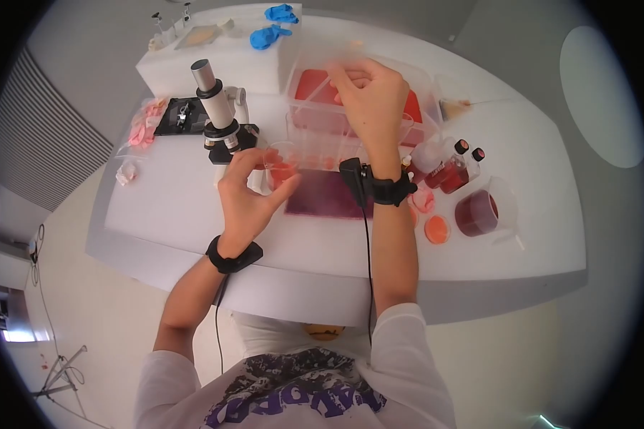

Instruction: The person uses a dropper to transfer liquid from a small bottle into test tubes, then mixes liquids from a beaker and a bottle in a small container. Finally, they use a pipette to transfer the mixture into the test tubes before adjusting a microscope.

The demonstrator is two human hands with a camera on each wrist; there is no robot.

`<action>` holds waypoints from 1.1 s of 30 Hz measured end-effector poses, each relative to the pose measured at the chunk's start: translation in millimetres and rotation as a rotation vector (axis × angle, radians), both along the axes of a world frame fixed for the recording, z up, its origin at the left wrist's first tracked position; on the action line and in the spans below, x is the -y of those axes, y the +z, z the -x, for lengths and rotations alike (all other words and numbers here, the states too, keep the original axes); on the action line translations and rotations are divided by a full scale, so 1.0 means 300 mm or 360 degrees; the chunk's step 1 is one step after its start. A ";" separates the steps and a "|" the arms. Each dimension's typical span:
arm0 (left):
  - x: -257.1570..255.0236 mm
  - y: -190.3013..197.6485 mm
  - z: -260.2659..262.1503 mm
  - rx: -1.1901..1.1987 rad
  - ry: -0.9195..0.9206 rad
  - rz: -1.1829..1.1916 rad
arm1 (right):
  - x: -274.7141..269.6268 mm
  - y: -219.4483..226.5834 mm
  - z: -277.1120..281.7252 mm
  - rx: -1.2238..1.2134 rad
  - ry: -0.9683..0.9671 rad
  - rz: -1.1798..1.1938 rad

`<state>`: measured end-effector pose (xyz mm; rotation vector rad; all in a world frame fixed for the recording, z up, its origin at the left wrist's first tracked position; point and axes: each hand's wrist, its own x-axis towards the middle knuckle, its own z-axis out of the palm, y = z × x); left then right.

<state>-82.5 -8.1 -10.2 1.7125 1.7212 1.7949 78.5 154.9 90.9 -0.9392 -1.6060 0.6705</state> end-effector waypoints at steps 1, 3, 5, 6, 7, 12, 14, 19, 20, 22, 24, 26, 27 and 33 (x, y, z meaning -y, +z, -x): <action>0.001 0.002 -0.002 0.0007 0.0001 0.0012 | 0.001 -0.006 0.004 0.0001 -0.0002 0.0006; 0.003 -0.003 -0.003 0.0013 0.0002 0.0029 | 0.001 -0.018 0.011 0.0036 0.0015 -0.0055; 0.002 -0.009 -0.002 0.0029 -0.0031 0.0027 | -0.003 -0.023 0.015 0.0048 0.0016 -0.0098; 0.004 -0.009 -0.002 0.0031 -0.0031 0.0032 | -0.003 -0.027 0.016 0.0060 0.0018 -0.0144; 0.004 -0.006 -0.003 0.0034 -0.0019 0.0034 | -0.003 -0.028 0.019 0.0061 0.0018 -0.0140; -0.001 -0.019 0.003 0.0003 -0.0016 0.0007 | -0.006 -0.027 0.017 0.0172 0.0011 -0.0409; -0.002 -0.017 0.004 -0.0039 -0.0008 -0.0030 | -0.002 -0.021 0.014 0.0198 0.0001 -0.0426; 0.000 -0.014 0.004 -0.0054 0.0003 -0.0039 | 0.014 -0.007 0.010 0.0292 0.0029 -0.0312; -0.001 -0.014 0.004 -0.0042 -0.0002 -0.0041 | 0.011 -0.010 0.012 0.0265 0.0050 -0.0315; -0.005 -0.020 0.005 -0.0070 0.0009 -0.0053 | 0.009 -0.015 0.009 0.0236 0.0074 -0.0315; -0.007 -0.024 0.004 -0.0093 0.0015 -0.0063 | 0.013 -0.010 0.003 0.0315 0.0044 -0.0400; -0.009 -0.026 0.004 -0.0079 0.0030 -0.0089 | 0.003 -0.015 -0.001 0.0209 0.0032 -0.0453; -0.007 -0.023 0.004 -0.0078 0.0030 -0.0088 | 0.013 -0.001 0.004 0.0103 0.0022 -0.0506; 0.001 -0.005 0.011 -0.0093 0.0074 -0.0113 | 0.139 0.109 -0.061 -0.0140 0.0394 -0.0087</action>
